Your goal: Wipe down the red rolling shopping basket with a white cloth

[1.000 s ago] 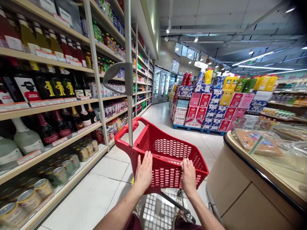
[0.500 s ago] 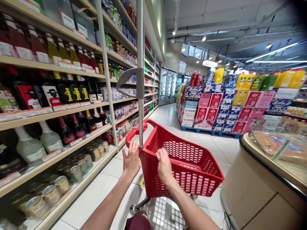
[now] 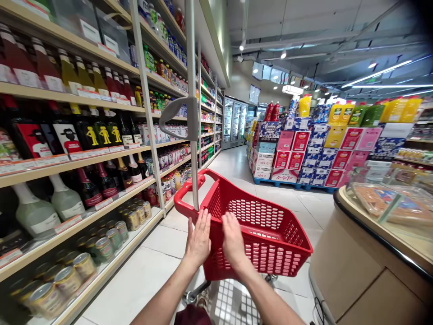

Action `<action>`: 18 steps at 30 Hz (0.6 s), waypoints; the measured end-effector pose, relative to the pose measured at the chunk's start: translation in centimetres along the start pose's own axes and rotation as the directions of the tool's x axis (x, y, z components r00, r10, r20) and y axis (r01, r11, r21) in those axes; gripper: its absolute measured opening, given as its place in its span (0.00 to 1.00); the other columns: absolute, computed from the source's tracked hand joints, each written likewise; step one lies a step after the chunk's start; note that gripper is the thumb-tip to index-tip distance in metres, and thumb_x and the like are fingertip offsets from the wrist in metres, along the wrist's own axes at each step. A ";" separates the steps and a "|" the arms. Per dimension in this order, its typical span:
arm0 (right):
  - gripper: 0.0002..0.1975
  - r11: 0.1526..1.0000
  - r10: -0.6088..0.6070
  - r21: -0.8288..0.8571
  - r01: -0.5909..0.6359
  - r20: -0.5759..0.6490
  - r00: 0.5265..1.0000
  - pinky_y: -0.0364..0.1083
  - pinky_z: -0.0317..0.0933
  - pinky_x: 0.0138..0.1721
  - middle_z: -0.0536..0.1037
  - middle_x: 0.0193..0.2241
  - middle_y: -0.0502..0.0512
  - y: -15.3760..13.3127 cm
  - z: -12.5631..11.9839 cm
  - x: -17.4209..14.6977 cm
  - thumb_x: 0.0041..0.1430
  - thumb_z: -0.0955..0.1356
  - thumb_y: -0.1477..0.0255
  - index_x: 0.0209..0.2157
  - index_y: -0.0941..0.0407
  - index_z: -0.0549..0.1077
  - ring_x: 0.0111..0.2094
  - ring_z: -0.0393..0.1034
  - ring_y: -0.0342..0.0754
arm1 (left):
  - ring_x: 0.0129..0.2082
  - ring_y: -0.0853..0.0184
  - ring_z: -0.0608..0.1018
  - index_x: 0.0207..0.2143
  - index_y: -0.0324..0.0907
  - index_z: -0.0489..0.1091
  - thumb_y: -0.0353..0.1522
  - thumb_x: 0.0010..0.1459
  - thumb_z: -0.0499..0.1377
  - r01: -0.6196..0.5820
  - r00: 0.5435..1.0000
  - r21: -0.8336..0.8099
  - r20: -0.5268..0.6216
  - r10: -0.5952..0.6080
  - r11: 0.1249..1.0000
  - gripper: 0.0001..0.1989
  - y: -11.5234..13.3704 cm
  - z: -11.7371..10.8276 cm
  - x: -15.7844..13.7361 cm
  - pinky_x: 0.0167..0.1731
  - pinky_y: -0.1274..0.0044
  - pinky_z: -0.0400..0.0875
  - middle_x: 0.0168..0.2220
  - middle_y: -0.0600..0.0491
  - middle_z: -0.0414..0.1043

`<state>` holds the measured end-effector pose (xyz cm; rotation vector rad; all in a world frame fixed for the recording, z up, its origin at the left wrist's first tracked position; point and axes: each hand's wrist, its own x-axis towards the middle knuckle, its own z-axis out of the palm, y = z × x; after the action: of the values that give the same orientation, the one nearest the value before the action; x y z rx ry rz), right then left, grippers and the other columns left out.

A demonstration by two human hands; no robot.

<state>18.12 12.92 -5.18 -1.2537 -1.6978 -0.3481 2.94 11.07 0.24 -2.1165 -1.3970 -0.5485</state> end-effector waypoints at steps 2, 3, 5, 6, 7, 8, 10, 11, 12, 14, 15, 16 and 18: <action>0.28 0.997 -0.077 0.012 0.077 0.032 0.996 0.58 0.50 0.55 0.58 0.57 0.59 -0.4 0.0 -0.2 0.54 0.54 0.85 0.57 0.57 0.54 0.60 0.42 0.50 | 0.61 0.63 0.43 0.58 0.35 0.48 0.27 0.47 0.48 -0.025 0.999 0.006 0.020 0.025 1.000 0.33 1.0 0.5 0.0 0.57 0.60 0.38 0.60 0.46 0.47; 0.28 0.995 -0.098 -0.001 0.099 0.048 0.994 0.58 0.50 0.55 0.58 0.57 0.58 0.2 -0.5 -0.5 0.54 0.54 0.85 0.57 0.56 0.54 0.60 0.41 0.49 | 0.61 0.63 0.43 0.58 0.36 0.48 0.26 0.47 0.47 -0.027 0.999 0.010 0.031 0.027 1.000 0.33 1.3 0.6 0.1 0.58 0.60 0.38 0.60 0.47 0.47; 0.29 0.993 -0.090 -0.069 0.094 0.067 0.994 0.57 0.50 0.56 0.59 0.56 0.57 2.6 -2.0 -1.7 0.54 0.53 0.86 0.57 0.55 0.54 0.60 0.41 0.49 | 0.61 0.63 0.43 0.58 0.36 0.48 0.26 0.46 0.47 -0.024 0.999 0.013 0.045 0.023 1.000 0.34 1.6 0.8 0.3 0.57 0.60 0.39 0.60 0.48 0.47; 0.30 0.990 -0.062 -0.119 0.069 0.065 0.996 0.58 0.49 0.56 0.60 0.56 0.57 4.1 -2.9 -2.5 0.53 0.53 0.87 0.57 0.55 0.54 0.60 0.42 0.49 | 0.61 0.62 0.43 0.58 0.35 0.48 0.26 0.45 0.48 -0.019 0.999 0.010 0.050 0.019 1.000 0.34 1.8 0.8 0.4 0.57 0.60 0.39 0.60 0.47 0.47; 0.30 0.985 -0.022 -0.173 0.031 0.053 0.998 0.58 0.50 0.55 0.60 0.55 0.57 5.5 -3.7 -3.2 0.53 0.52 0.87 0.57 0.55 0.54 0.60 0.42 0.49 | 0.61 0.62 0.43 0.58 0.35 0.49 0.26 0.45 0.48 -0.017 0.998 0.003 0.055 0.017 1.000 0.34 2.1 0.8 0.6 0.57 0.59 0.38 0.61 0.47 0.46; 0.30 0.976 0.014 -0.220 -0.007 0.033 0.999 0.58 0.50 0.55 0.61 0.55 0.58 6.6 -4.4 -3.8 0.53 0.52 0.87 0.57 0.55 0.55 0.60 0.42 0.50 | 0.61 0.61 0.43 0.58 0.34 0.49 0.26 0.45 0.48 -0.019 0.998 -0.005 0.063 0.019 1.000 0.34 2.6 0.8 0.8 0.57 0.59 0.38 0.61 0.47 0.46; 0.29 0.961 0.041 -0.275 -0.035 0.016 0.999 0.58 0.50 0.55 0.61 0.55 0.59 7.7 -5.2 -4.5 0.53 0.52 0.87 0.57 0.57 0.55 0.60 0.42 0.51 | 0.61 0.61 0.45 0.57 0.34 0.51 0.26 0.46 0.47 -0.043 0.995 -0.025 0.091 0.045 0.999 0.32 4.1 0.9 1.1 0.58 0.60 0.38 0.60 0.47 0.47; 0.29 0.959 0.025 -0.284 -0.015 0.032 0.999 0.58 0.50 0.55 0.60 0.55 0.59 8.0 -5.4 -4.7 0.53 0.53 0.86 0.57 0.57 0.55 0.60 0.42 0.51 | 0.61 0.62 0.46 0.57 0.34 0.52 0.26 0.47 0.47 -0.062 0.992 -0.035 0.109 0.065 0.997 0.31 4.9 1.0 1.2 0.58 0.61 0.38 0.60 0.47 0.48; 0.28 0.959 -0.007 -0.284 0.025 0.063 0.998 0.57 0.50 0.55 0.60 0.56 0.58 8.2 -5.6 -4.9 0.54 0.53 0.86 0.57 0.57 0.55 0.60 0.42 0.51 | 0.61 0.63 0.46 0.57 0.34 0.52 0.26 0.48 0.46 -0.078 0.988 -0.043 0.127 0.083 0.996 0.31 5.7 1.1 1.3 0.58 0.62 0.38 0.60 0.47 0.48; 0.28 0.955 -0.056 -0.281 0.090 0.128 0.990 0.57 0.49 0.56 0.59 0.56 0.56 9.1 -6.3 -5.4 0.55 0.53 0.85 0.56 0.56 0.56 0.60 0.41 0.50 | 0.61 0.63 0.47 0.57 0.34 0.52 0.26 0.48 0.45 -0.089 0.983 -0.053 0.155 0.097 0.995 0.30 7.0 1.3 1.4 0.58 0.62 0.38 0.60 0.47 0.48; 0.28 0.952 -0.044 -0.295 0.083 0.136 0.990 0.57 0.49 0.56 0.59 0.56 0.55 9.9 -7.0 -5.9 0.55 0.53 0.85 0.56 0.55 0.56 0.60 0.41 0.50 | 0.61 0.63 0.46 0.57 0.34 0.51 0.26 0.48 0.45 -0.094 0.981 -0.057 0.164 0.102 0.994 0.30 7.3 1.5 1.4 0.58 0.61 0.38 0.60 0.47 0.47; 0.28 0.946 0.001 -0.323 0.038 0.120 0.993 0.58 0.48 0.56 0.59 0.56 0.56 11.0 -7.7 -6.4 0.55 0.52 0.85 0.56 0.55 0.56 0.60 0.41 0.50 | 0.61 0.63 0.46 0.57 0.34 0.51 0.26 0.48 0.45 -0.098 0.980 -0.060 0.169 0.107 0.993 0.31 7.6 1.6 1.4 0.58 0.61 0.37 0.60 0.47 0.47; 0.27 0.913 0.149 -0.390 -0.122 0.038 0.988 0.59 0.47 0.56 0.59 0.56 0.58 13.1 -9.3 -7.4 0.55 0.51 0.84 0.56 0.57 0.56 0.60 0.41 0.51 | 0.61 0.63 0.44 0.58 0.34 0.50 0.25 0.47 0.46 -0.099 0.979 -0.066 0.171 0.109 0.993 0.32 7.9 1.8 1.4 0.58 0.60 0.36 0.61 0.48 0.46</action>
<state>34.20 7.88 -10.47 -1.6803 -1.6351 -0.5845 10.88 10.67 -2.02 -2.3163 -1.3678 -0.3730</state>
